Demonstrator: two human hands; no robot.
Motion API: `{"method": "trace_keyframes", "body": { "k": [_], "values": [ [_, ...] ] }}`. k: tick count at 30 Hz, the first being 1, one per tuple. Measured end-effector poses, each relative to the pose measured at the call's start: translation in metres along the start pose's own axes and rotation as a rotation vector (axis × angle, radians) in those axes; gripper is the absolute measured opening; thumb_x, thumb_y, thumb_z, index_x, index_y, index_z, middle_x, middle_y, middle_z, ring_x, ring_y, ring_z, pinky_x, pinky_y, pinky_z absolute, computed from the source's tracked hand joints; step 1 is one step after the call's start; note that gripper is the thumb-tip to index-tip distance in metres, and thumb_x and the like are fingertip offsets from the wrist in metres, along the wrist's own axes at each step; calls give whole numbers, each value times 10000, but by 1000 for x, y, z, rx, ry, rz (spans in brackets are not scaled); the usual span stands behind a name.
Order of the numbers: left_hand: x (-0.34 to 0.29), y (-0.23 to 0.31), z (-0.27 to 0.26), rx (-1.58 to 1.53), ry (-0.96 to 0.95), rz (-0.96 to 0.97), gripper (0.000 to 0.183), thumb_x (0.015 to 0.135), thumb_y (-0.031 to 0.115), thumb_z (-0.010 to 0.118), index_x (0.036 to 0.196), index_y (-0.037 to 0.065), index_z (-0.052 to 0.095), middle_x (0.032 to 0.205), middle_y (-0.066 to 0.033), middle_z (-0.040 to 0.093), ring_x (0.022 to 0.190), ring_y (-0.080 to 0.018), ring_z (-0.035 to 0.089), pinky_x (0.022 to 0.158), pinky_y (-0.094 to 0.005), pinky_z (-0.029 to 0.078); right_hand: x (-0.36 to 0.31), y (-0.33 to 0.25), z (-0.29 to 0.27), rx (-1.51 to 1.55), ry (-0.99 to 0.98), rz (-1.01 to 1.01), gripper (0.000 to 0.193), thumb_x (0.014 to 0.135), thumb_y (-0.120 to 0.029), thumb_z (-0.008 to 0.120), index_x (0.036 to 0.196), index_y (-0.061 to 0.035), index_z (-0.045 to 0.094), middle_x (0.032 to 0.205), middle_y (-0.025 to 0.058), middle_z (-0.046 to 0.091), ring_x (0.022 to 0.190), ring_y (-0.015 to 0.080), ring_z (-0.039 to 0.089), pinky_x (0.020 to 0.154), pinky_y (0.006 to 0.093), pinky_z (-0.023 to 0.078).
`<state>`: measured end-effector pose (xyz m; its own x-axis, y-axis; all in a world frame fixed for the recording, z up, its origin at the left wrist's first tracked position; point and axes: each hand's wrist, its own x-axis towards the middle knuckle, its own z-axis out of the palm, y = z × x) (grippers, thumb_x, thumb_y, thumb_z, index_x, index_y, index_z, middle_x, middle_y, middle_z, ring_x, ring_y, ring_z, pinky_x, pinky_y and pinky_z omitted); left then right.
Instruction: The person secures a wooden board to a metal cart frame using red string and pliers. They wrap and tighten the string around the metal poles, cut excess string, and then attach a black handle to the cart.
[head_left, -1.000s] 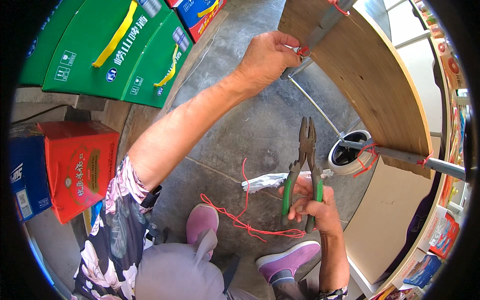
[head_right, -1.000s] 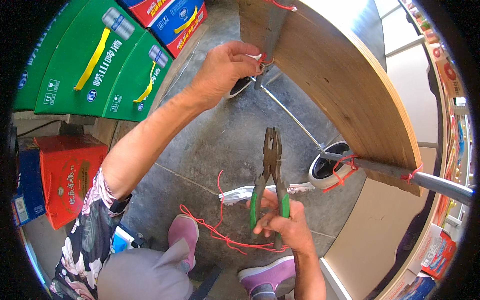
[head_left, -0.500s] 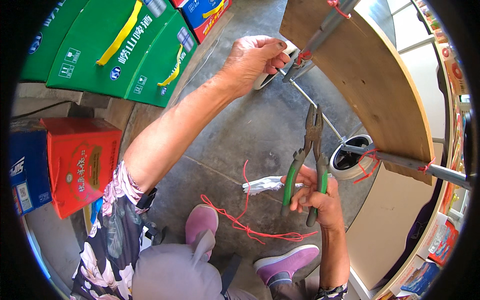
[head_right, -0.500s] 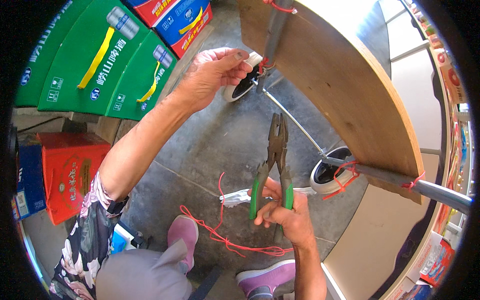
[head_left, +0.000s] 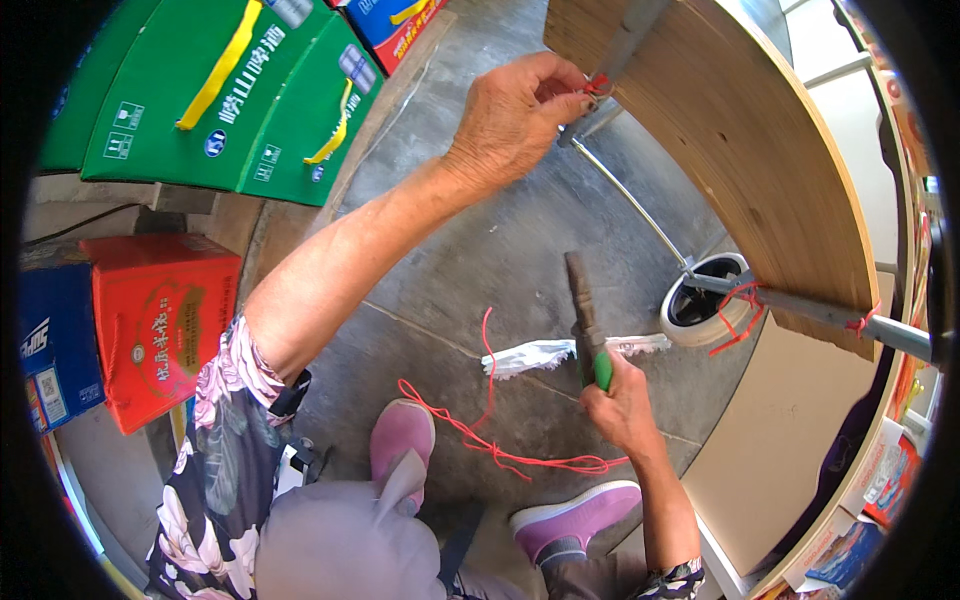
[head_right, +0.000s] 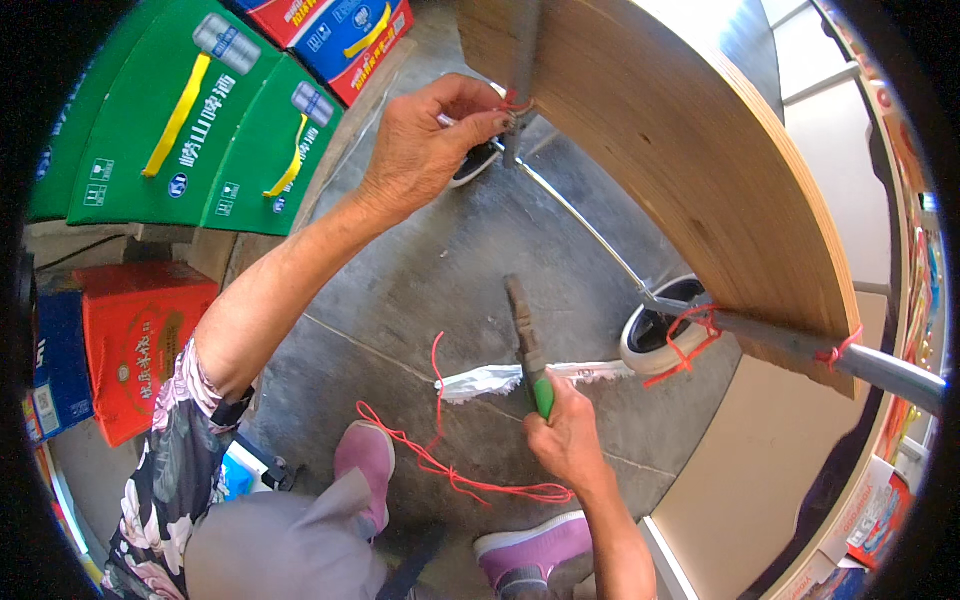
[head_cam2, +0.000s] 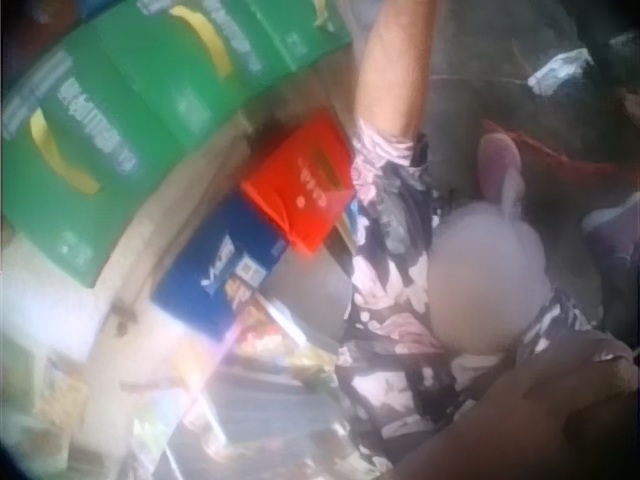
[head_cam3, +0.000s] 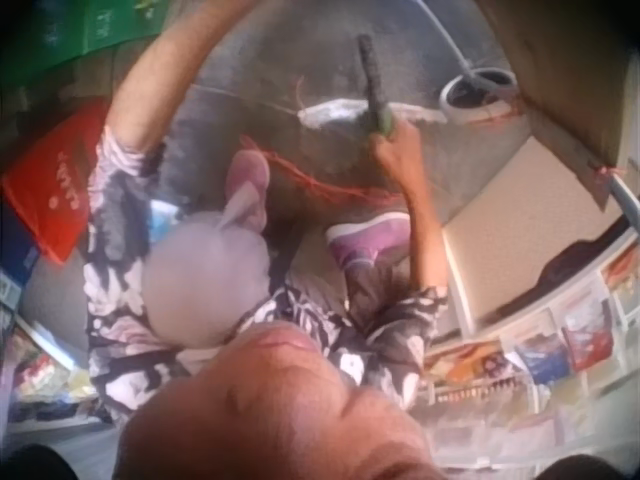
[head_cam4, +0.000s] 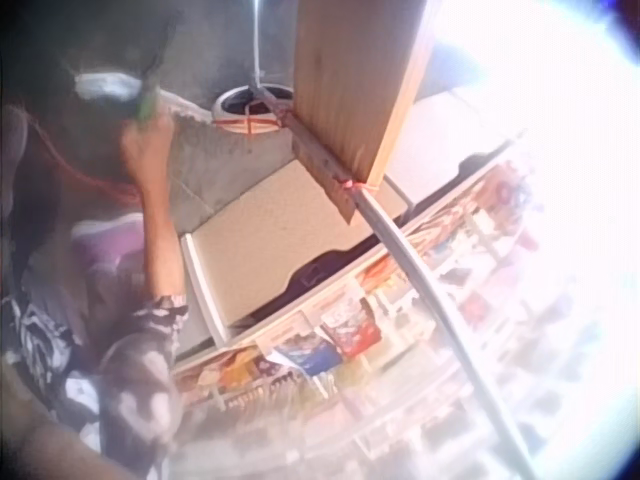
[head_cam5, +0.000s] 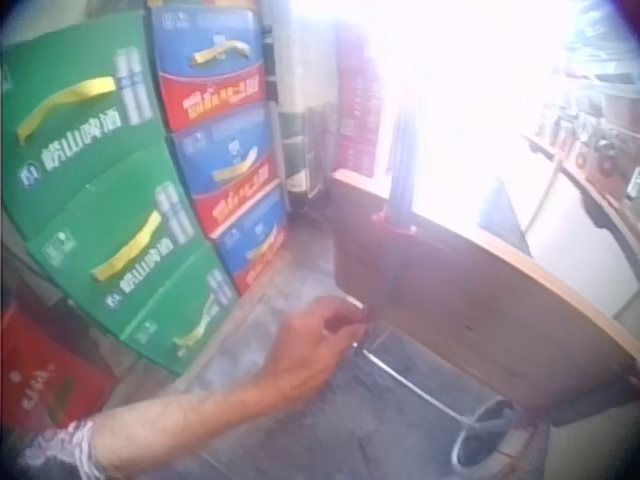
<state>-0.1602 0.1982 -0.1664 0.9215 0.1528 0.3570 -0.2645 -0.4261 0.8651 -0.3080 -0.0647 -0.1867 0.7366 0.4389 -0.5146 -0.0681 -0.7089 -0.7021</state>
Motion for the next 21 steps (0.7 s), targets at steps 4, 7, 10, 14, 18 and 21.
{"method": "trace_keyframes", "body": {
  "k": [4,7,10,14,18,21],
  "values": [
    [3,-6,2,135,49,216,129,787,104,682,885,26,652,787,-59,655,675,-124,591,595,-242,457,-24,34,16,33,-54,-9,555,662,-61,541,1205,37,480,898,257,568,879,439,549,777,456,447],
    [4,-4,-2,147,26,229,123,772,93,697,850,19,637,788,-65,649,674,-122,590,573,-247,452,-42,40,21,42,-152,63,539,651,-91,560,1178,12,512,928,274,575,910,440,556,779,446,449],
    [1,2,0,-3,9,77,132,784,89,692,874,14,631,813,-63,650,679,-110,587,574,-247,455,-48,27,25,-47,-36,-71,452,640,-32,541,1089,18,530,760,169,561,697,269,589,618,371,458],
    [0,3,8,-59,49,80,147,808,78,672,917,-1,613,829,-51,648,723,-88,589,590,-240,466,-42,-2,15,613,-203,373,556,634,12,527,1188,48,509,857,147,621,590,213,614,503,305,464],
    [-1,-2,4,-382,46,-211,149,834,24,615,973,-23,588,838,-43,643,740,-89,596,632,-234,487,-27,-35,-2,864,-165,187,679,615,3,510,1290,47,445,1002,191,627,528,165,568,460,261,436],
    [14,3,-16,55,215,174,190,843,71,611,1017,3,580,923,-73,638,860,-188,608,752,-300,484,-10,-60,-10,1010,-182,-4,711,606,-38,504,1303,70,415,1059,194,610,549,149,555,466,257,413]
  ]
}}
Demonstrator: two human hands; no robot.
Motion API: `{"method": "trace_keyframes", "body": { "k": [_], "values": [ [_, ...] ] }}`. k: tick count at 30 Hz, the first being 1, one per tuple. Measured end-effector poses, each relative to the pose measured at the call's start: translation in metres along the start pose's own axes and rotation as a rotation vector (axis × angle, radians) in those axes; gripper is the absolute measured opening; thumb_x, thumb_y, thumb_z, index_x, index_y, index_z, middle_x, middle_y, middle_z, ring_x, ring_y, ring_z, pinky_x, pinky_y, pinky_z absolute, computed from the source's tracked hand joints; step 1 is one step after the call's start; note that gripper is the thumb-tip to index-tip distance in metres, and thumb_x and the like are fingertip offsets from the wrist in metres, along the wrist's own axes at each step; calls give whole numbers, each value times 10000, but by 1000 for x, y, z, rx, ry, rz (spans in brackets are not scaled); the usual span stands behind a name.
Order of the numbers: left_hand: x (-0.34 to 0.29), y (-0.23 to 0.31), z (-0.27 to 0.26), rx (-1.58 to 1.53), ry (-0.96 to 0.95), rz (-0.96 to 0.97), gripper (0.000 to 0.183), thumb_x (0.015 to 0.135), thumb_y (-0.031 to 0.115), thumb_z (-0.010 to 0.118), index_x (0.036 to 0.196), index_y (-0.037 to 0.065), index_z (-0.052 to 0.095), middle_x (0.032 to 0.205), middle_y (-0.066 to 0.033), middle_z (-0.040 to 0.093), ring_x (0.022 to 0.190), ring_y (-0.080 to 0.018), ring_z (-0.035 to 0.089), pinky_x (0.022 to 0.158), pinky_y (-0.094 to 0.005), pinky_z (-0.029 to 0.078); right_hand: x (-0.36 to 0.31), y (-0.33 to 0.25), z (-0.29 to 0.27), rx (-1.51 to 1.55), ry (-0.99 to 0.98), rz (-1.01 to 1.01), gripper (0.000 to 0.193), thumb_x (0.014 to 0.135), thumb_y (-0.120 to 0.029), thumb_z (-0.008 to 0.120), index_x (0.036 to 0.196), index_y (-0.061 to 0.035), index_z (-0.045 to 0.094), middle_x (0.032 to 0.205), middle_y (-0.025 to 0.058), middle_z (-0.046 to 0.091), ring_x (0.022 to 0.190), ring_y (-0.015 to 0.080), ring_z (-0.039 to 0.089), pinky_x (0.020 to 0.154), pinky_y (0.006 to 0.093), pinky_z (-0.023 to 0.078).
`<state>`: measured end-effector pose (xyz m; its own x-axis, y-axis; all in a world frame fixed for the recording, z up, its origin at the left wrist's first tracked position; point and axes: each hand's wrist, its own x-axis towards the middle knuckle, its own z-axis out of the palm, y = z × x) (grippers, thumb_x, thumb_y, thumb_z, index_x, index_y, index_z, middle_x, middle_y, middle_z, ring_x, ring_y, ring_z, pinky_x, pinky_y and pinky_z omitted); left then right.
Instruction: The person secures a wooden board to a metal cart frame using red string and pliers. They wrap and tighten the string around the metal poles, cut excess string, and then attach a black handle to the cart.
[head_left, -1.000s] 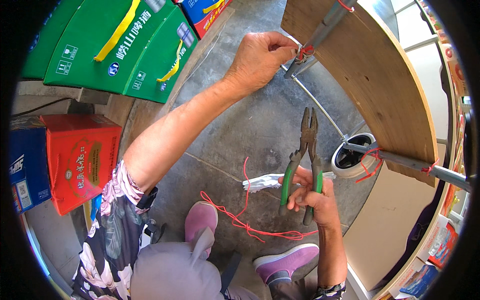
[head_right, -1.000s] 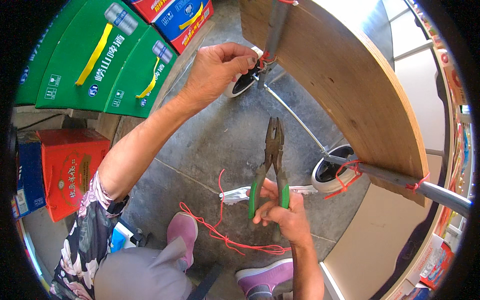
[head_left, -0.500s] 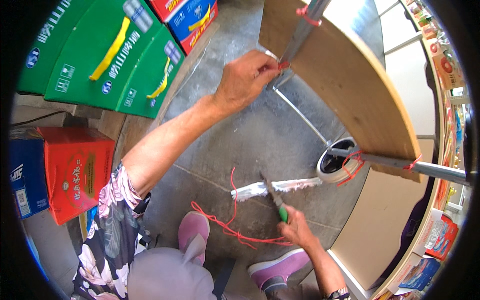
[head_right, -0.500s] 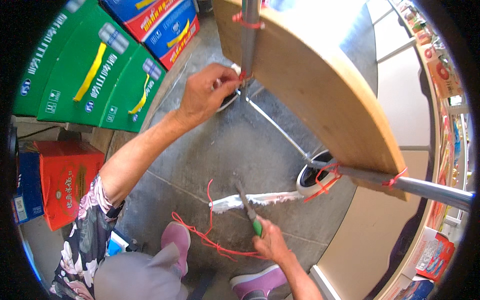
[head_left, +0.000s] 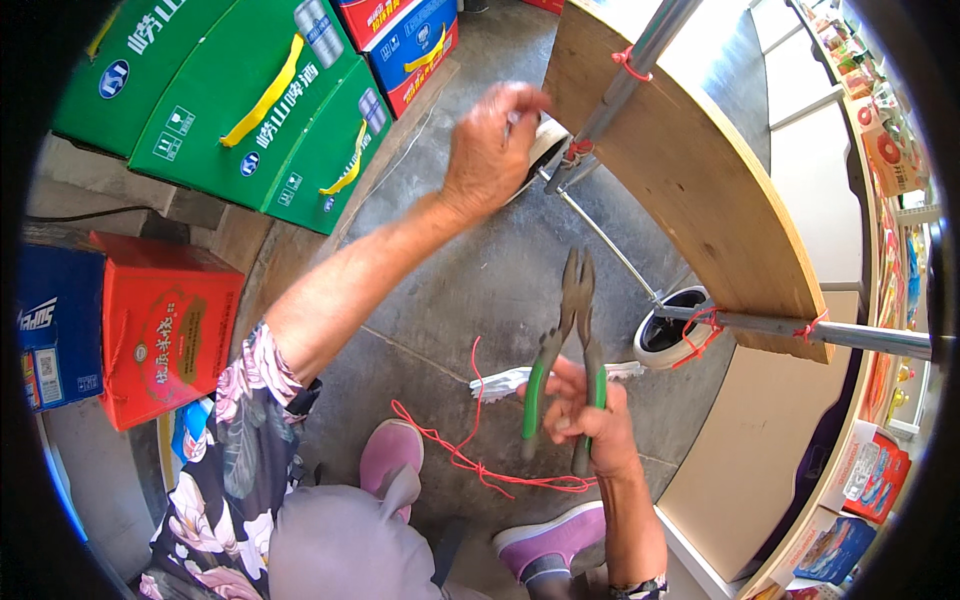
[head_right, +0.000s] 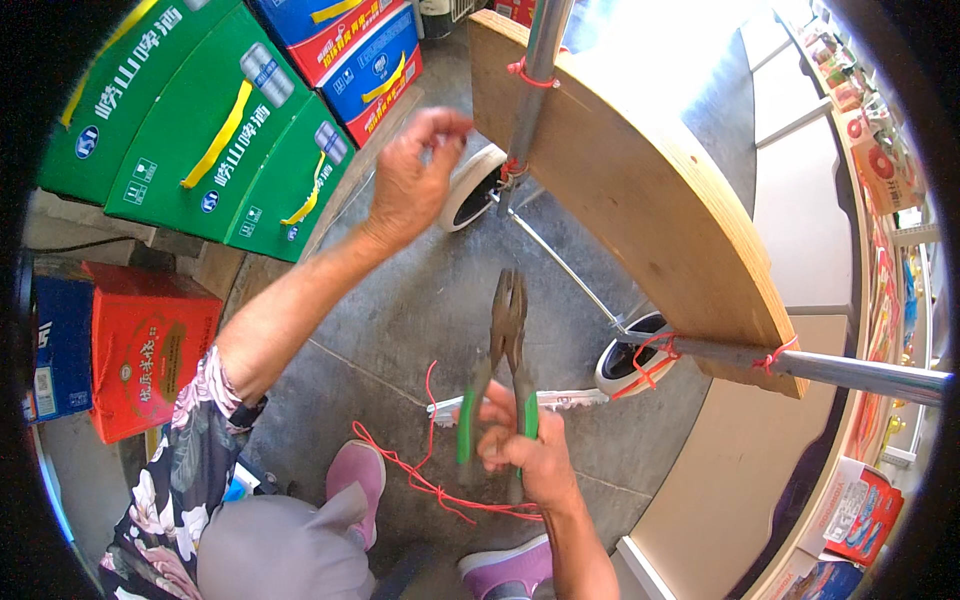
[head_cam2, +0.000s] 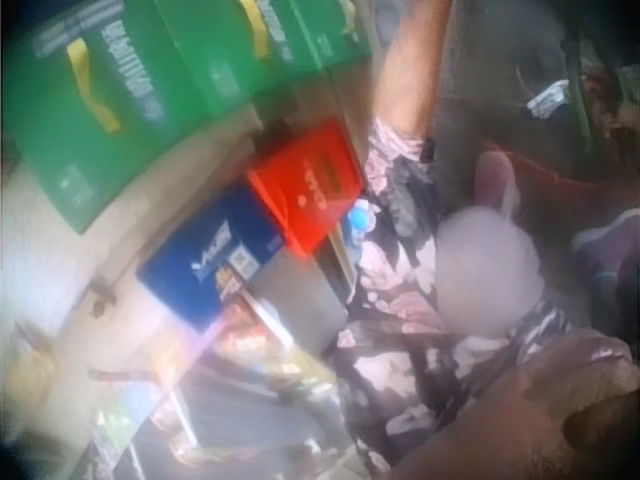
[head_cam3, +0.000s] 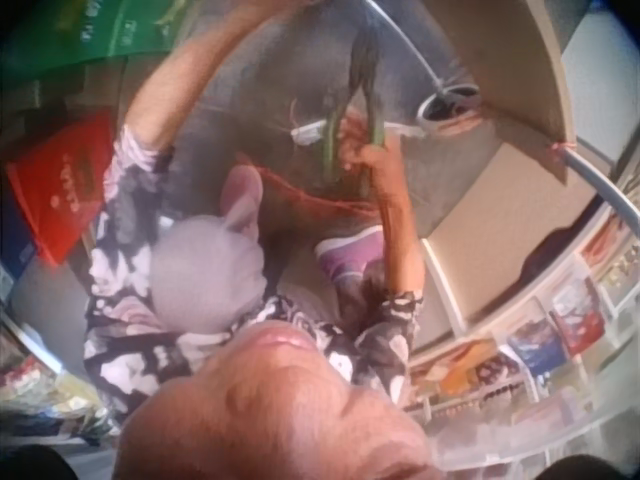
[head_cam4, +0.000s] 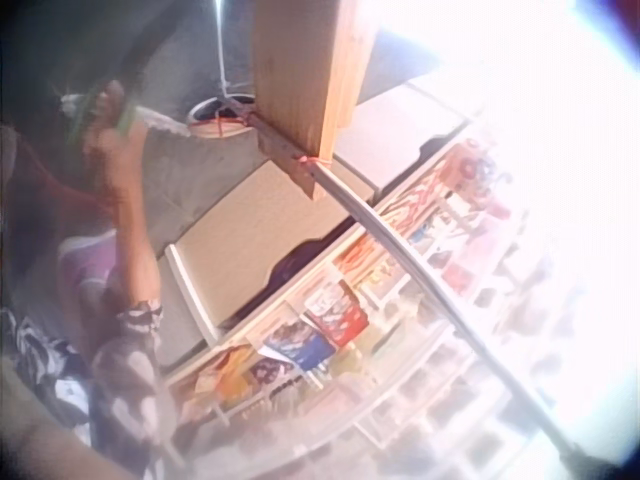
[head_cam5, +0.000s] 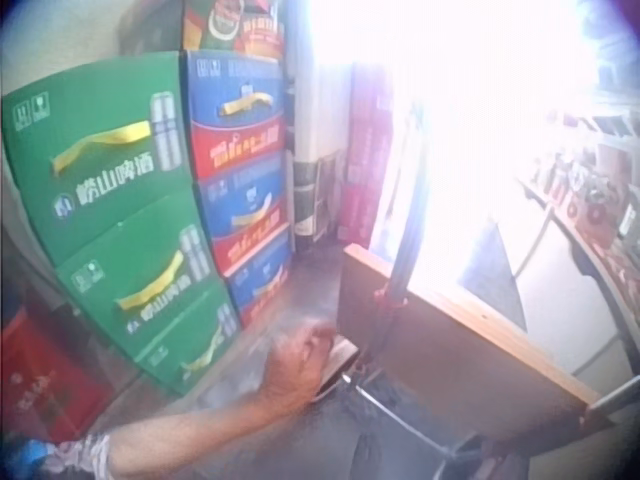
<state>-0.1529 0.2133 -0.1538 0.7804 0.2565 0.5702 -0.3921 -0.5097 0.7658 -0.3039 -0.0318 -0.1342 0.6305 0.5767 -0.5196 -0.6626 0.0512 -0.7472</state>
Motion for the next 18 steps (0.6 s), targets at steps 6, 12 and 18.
{"method": "trace_keyframes", "body": {
  "k": [6,12,18],
  "values": [
    [91,25,-7,442,291,914,566,759,447,672,1057,-9,519,1019,-182,562,919,-290,577,834,-386,432,28,-14,34,290,-54,-136,755,566,-58,510,1300,87,406,1104,248,583,580,172,567,466,252,410],
    [115,67,-15,570,-375,878,598,678,595,679,950,63,659,862,-119,647,951,-267,600,785,-335,480,34,3,32,256,74,-199,714,569,-36,504,1267,99,437,1076,267,589,554,171,566,441,244,415],
    [98,82,-21,694,-498,607,426,728,499,680,754,74,666,623,-116,608,593,-255,632,543,-353,495,24,20,12,252,279,-282,693,570,-19,491,1254,85,462,1062,266,594,570,166,575,425,241,419]
  ]
}}
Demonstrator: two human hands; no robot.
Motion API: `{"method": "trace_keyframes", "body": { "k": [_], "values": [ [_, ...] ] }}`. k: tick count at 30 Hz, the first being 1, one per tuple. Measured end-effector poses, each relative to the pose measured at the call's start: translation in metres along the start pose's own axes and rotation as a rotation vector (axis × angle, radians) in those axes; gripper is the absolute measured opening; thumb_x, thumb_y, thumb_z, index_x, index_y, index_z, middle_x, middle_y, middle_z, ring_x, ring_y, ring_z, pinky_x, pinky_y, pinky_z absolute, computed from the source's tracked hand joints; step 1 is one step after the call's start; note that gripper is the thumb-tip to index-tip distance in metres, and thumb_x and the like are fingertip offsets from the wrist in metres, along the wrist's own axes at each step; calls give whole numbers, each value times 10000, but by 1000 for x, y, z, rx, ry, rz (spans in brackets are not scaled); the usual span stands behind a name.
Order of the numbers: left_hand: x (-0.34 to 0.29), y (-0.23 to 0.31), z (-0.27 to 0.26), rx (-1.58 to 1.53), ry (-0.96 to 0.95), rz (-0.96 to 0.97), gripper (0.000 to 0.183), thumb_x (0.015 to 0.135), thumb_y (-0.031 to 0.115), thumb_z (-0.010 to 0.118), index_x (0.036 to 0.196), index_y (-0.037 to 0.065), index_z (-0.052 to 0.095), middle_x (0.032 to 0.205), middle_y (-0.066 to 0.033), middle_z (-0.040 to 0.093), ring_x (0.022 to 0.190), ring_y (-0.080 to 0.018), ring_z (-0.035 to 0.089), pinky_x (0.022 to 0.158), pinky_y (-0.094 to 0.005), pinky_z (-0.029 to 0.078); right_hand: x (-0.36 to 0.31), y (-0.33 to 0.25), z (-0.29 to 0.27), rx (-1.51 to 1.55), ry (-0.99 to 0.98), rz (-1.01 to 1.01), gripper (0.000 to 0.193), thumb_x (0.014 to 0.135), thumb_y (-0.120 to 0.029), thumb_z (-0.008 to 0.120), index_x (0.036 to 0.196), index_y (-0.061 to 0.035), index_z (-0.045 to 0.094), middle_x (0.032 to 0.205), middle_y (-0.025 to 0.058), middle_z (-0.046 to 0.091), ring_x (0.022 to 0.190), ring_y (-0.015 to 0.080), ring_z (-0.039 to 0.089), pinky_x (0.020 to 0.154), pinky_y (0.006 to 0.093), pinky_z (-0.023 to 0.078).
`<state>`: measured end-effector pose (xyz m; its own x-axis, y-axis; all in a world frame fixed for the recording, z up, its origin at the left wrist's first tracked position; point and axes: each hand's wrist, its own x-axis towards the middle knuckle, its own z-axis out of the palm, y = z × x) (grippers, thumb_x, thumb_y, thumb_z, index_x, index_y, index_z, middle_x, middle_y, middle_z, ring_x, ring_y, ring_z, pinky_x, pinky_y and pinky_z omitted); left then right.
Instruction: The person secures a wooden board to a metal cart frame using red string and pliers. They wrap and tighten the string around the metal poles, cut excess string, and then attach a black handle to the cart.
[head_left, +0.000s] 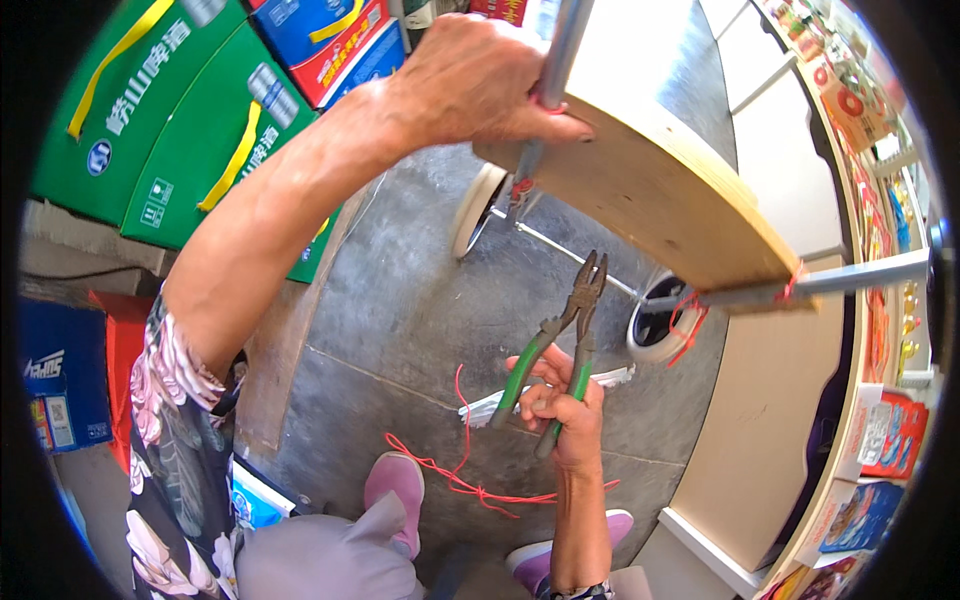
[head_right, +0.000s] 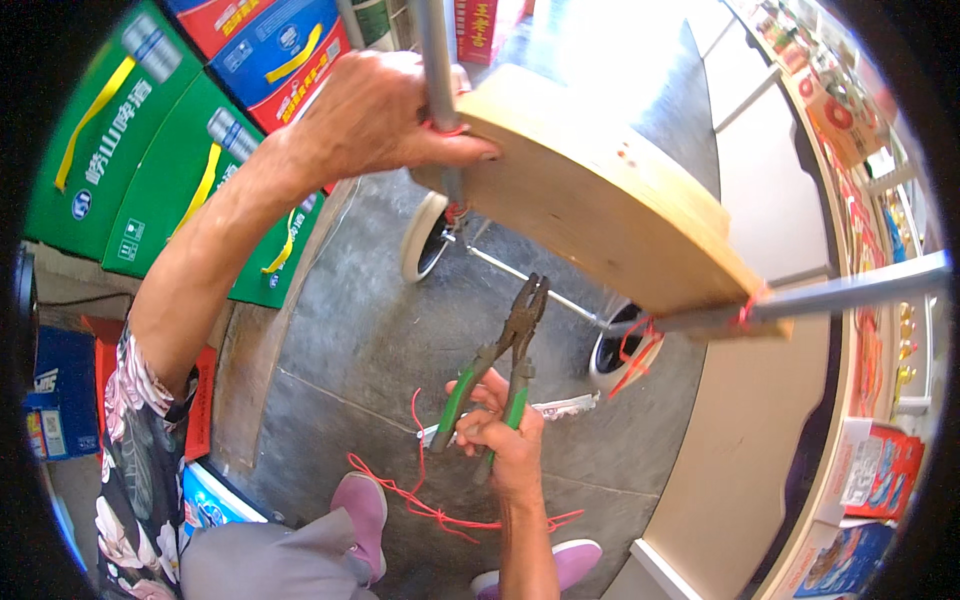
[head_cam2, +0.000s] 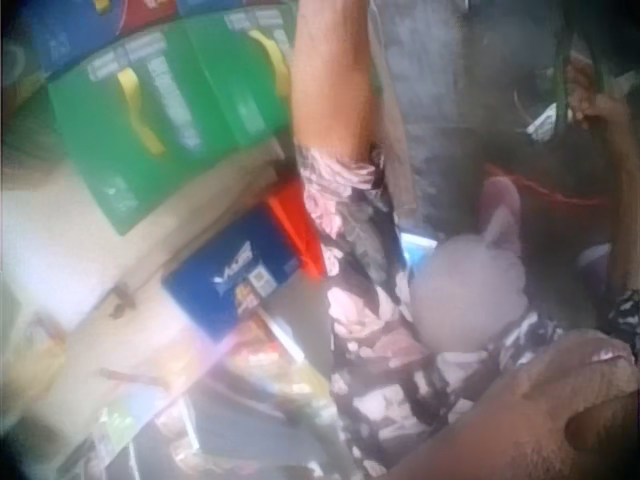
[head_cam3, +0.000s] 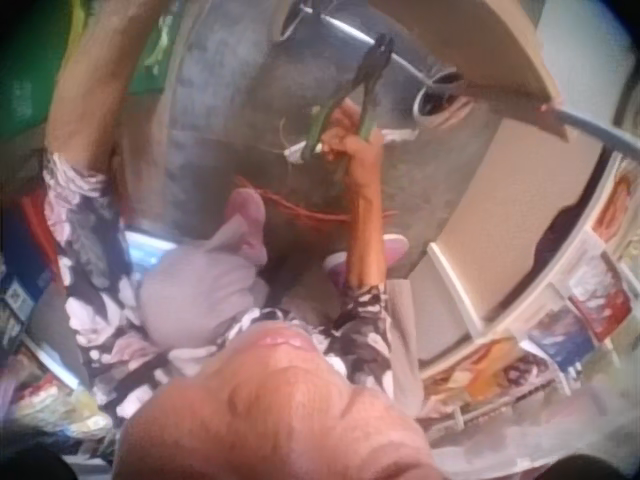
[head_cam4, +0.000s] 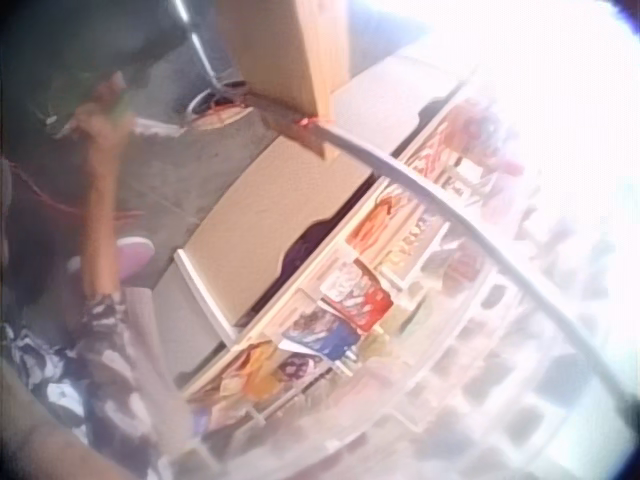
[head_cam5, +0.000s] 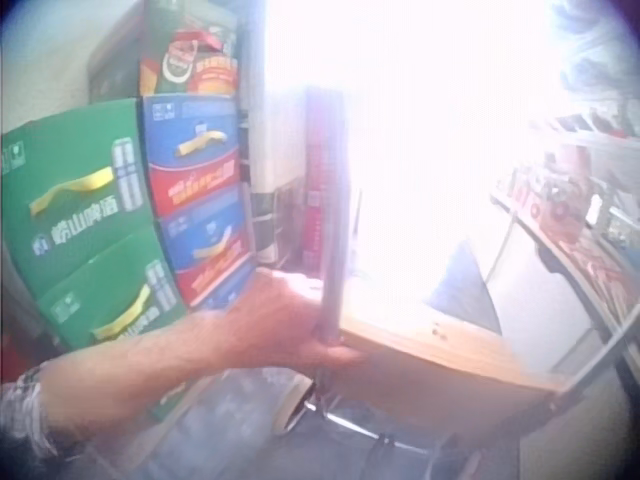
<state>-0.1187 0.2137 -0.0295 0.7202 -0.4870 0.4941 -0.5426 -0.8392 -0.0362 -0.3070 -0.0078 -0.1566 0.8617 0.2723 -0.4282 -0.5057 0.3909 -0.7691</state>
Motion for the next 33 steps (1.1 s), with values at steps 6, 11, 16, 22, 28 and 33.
{"method": "trace_keyframes", "body": {
  "k": [6,11,16,22,28,33],
  "values": [
    [-19,47,-25,43,-30,-138,444,705,475,727,637,50,622,530,-82,586,492,-261,602,475,-337,477,-8,-6,-24,81,-53,-53,698,582,-32,499,1269,81,447,1077,283,586,525,178,566,443,256,438],
    [-16,74,-50,-296,-272,-293,606,757,355,719,1181,-30,521,665,-57,625,665,-149,620,640,-282,495,-19,-3,-31,271,-325,22,728,555,-35,503,1268,96,441,1098,277,576,574,189,595,496,268,459],
    [-4,58,-41,-588,-488,-410,567,761,354,670,1197,25,516,997,-135,617,888,-155,585,785,-288,477,-37,-2,-18,351,-457,167,739,557,-75,503,1265,122,425,1139,282,556,626,211,633,498,244,469],
    [7,52,-33,-1000,-552,-232,721,787,255,614,1398,62,283,1191,-130,518,1071,-189,508,887,-296,430,-25,-15,-9,280,-504,252,756,554,-99,521,1255,156,397,1079,296,573,591,225,645,415,236,440],
    [-5,49,-38,-573,-481,-327,705,751,362,606,1353,57,403,1178,-161,550,1043,-212,546,882,-299,450,-16,-23,-5,254,-486,249,742,550,-103,538,1244,138,430,1034,257,604,584,207,632,435,261,469],
    [-9,43,-28,-550,-383,-340,685,751,360,611,1335,52,428,1164,-147,562,1010,-209,557,856,-282,459,-11,-20,-6,350,-522,283,762,529,-112,552,1228,164,427,1032,285,595,573,209,630,432,259,465]
  ]
}}
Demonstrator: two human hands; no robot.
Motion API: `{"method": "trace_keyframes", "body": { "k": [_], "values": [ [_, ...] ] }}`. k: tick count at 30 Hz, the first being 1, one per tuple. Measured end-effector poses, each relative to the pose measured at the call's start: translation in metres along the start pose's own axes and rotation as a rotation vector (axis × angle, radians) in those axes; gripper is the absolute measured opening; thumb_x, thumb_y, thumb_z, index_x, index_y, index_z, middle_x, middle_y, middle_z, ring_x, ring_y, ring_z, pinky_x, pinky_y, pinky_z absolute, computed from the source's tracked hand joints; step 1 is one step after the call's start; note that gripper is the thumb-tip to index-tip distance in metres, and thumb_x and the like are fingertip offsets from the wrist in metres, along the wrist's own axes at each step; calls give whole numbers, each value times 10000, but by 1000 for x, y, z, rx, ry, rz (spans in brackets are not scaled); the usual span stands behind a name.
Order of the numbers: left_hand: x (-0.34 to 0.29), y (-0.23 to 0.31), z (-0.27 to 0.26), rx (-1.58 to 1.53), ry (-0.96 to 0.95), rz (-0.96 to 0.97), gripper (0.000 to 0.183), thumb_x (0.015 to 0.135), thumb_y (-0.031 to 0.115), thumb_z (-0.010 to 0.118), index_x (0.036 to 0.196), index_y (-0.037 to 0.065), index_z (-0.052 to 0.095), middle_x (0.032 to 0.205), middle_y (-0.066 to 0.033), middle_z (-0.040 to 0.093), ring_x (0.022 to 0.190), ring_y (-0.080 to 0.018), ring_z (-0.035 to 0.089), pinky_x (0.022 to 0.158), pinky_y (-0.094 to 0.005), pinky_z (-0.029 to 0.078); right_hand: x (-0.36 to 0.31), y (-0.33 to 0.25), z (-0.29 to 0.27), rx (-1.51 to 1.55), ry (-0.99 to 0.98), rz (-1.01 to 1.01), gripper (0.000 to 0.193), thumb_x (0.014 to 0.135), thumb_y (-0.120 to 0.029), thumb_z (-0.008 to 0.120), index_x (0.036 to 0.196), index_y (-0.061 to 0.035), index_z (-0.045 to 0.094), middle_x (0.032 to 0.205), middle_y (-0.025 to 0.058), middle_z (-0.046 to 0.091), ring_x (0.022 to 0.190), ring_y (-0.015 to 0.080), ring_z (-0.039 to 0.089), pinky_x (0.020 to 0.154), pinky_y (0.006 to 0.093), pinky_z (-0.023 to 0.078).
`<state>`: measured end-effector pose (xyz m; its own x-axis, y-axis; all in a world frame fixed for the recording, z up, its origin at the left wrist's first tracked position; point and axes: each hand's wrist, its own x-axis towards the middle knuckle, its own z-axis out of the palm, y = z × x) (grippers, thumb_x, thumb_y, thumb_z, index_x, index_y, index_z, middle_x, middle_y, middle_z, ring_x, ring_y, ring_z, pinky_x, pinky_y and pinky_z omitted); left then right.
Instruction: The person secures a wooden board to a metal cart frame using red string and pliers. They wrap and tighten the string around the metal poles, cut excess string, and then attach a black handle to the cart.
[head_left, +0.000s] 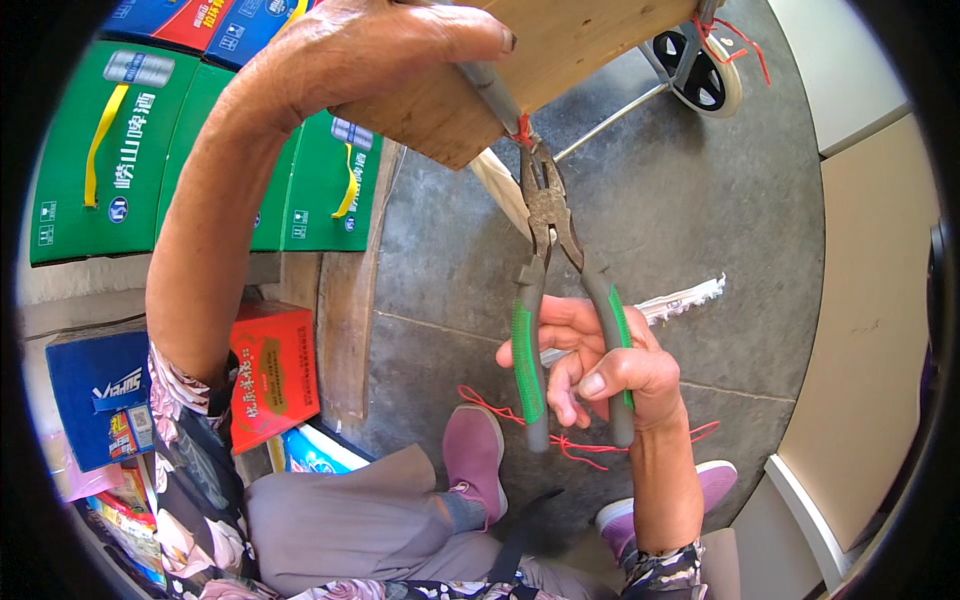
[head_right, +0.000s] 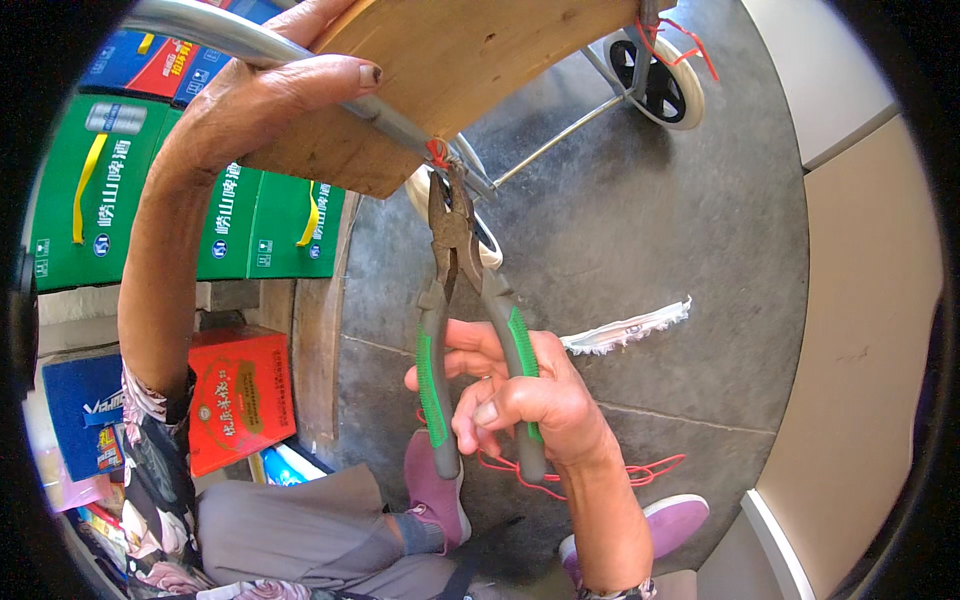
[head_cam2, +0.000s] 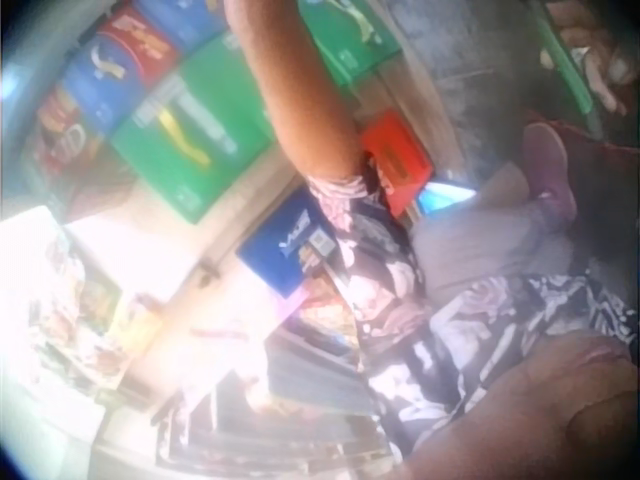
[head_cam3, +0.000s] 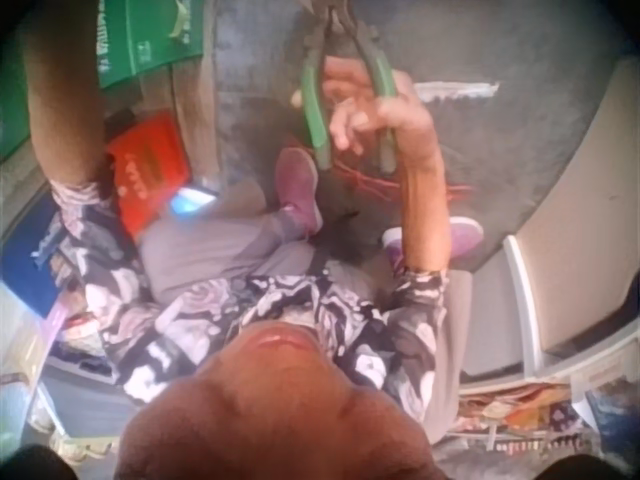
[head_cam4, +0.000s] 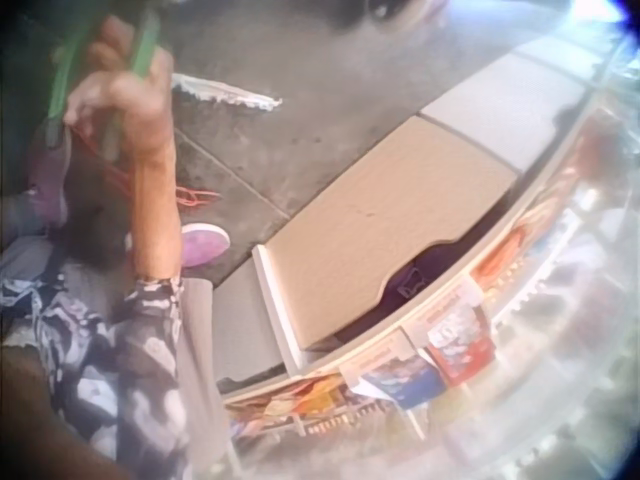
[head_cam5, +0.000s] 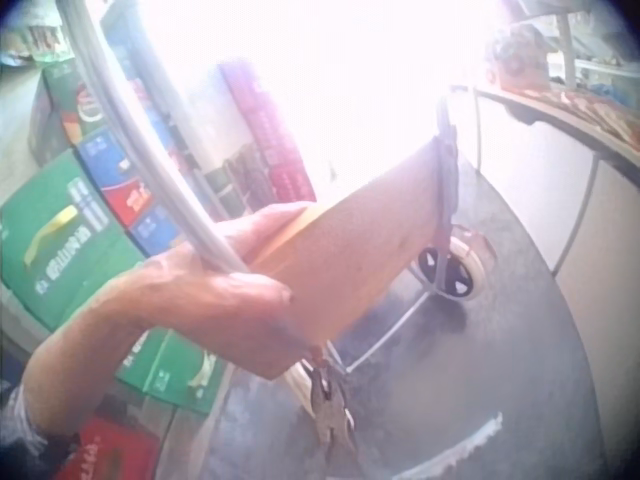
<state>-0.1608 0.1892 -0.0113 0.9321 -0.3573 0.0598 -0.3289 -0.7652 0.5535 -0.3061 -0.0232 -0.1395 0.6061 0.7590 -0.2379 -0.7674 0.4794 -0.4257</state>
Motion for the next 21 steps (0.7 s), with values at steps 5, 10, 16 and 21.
{"method": "trace_keyframes", "body": {
  "k": [5,10,16,21],
  "values": [
    [-3,2,-4,47,-35,-94,678,744,379,639,1311,55,457,1117,-153,588,941,-199,594,801,-286,488,3,5,-2,70,-35,-15,763,532,-113,550,1229,168,422,1031,292,590,565,205,626,463,261,483],
    [-5,3,-2,19,-14,-121,669,737,381,655,1292,52,476,1086,-164,601,888,-197,613,767,-291,504,6,4,-3,124,-63,-12,751,543,-93,542,1233,171,410,1035,300,581,562,210,624,493,274,501],
    [-3,4,-1,-9,-12,-103,656,741,369,652,1285,45,480,1081,-161,601,895,-195,609,768,-290,501,13,6,-5,215,-79,-32,720,556,-73,528,1224,172,415,1026,313,575,534,205,603,491,284,499],
    [-5,6,-2,-16,-38,-139,644,749,358,644,1286,41,479,1082,-159,601,912,-195,602,787,-292,492,15,5,-6,181,-56,-26,689,562,-71,518,1202,170,433,1016,306,581,482,169,550,461,272,469]
  ]
}}
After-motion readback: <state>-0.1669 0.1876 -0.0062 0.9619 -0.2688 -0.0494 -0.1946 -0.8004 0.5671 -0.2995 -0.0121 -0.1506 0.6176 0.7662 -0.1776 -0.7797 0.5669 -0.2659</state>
